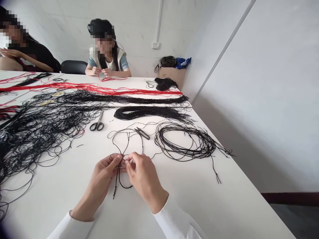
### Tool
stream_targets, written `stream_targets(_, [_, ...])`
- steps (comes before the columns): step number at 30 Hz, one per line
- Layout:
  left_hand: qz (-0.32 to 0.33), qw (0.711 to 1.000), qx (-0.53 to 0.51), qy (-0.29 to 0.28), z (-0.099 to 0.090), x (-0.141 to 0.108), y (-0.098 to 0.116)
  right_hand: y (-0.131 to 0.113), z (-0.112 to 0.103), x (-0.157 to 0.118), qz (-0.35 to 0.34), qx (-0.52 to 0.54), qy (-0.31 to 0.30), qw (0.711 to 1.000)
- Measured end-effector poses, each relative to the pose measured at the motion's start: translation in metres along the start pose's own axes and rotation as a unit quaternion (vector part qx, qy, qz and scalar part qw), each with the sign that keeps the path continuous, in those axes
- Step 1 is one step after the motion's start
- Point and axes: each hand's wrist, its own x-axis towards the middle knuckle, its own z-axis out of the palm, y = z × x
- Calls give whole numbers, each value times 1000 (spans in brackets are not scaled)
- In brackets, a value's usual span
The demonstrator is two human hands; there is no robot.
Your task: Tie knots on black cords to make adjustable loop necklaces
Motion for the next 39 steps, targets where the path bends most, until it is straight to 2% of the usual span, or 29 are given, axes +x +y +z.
stream_targets(2, [1,1000,4,5,0,0,-1,-2,1,-1,2,-17,15,1000])
stream_targets(6, [14,1000,16,3,-1,0,-4,-4,8,-3,-30,-14,101,994])
stream_targets(11, [19,999,28,7,1,-1,-4,-1,14,1,49,111,140,983])
stream_targets(16, [29,998,43,22,4,-1,-3,1,13,5,104,193,117,969])
stream_targets(29, [48,998,42,17,3,-1,-7,1,14,6,96,200,74,972])
stream_targets(33, [47,998,38,10,-1,1,-11,-2,15,7,101,246,63,962])
stream_targets(39, [88,996,30,-6,0,-2,-12,-1,15,8,124,316,54,939])
